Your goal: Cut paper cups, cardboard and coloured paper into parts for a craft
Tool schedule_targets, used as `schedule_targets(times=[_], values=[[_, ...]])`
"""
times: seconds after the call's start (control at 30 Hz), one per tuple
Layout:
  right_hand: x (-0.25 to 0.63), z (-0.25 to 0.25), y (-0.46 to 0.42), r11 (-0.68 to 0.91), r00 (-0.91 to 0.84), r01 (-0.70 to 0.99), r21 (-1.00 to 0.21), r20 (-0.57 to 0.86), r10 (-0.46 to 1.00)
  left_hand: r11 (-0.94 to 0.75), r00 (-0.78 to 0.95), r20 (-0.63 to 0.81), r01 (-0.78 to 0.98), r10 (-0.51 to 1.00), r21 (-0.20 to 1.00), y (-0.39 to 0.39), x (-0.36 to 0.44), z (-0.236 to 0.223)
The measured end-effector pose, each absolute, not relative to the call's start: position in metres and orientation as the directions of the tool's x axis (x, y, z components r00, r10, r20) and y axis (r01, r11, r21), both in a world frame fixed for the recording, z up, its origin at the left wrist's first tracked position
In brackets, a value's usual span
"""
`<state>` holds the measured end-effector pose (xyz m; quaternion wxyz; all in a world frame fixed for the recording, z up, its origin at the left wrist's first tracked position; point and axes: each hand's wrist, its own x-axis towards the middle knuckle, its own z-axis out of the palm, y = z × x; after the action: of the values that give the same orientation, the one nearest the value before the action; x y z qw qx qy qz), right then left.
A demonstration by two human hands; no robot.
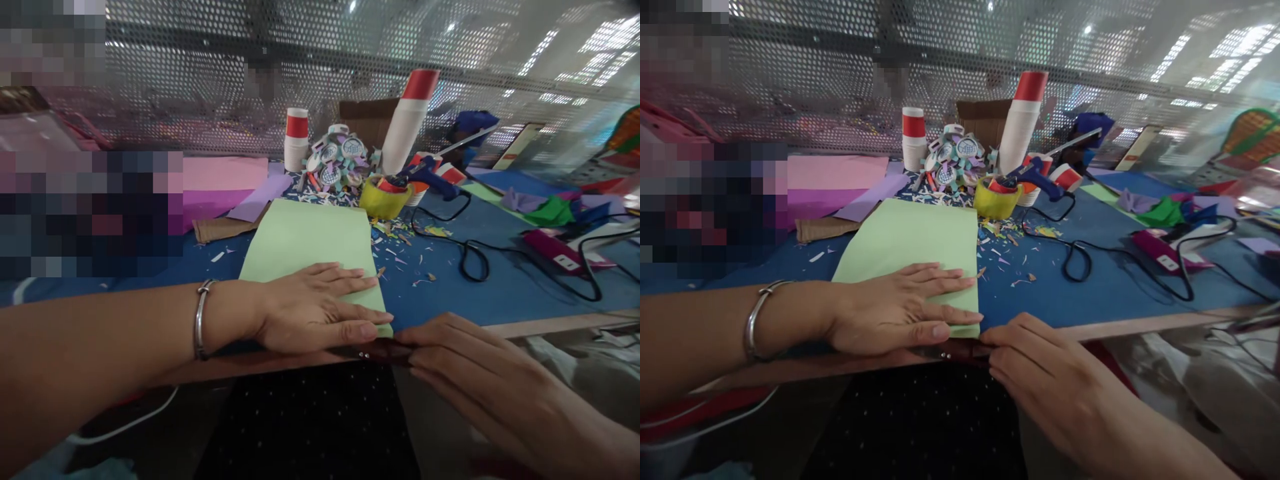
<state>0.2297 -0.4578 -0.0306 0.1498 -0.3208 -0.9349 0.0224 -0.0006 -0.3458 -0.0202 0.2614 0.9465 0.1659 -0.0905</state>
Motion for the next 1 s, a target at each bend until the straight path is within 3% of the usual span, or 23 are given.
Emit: schedule_targets(times=[0.27,1.0], values=[[0.23,-0.027,-0.458,0.748,-0.704,0.643,-0.164,0.258,0.662,-0.827,0.933,-0.253,0.348,0.258,0.441,-0.345,0.0,-0.024],[0.225,-0.043,-0.457,0.68,-0.634,0.622,-0.387,0.261,0.728,-0.833,0.93,-0.264,0.351,0.257,0.427,-0.349,0.0,-0.02]])
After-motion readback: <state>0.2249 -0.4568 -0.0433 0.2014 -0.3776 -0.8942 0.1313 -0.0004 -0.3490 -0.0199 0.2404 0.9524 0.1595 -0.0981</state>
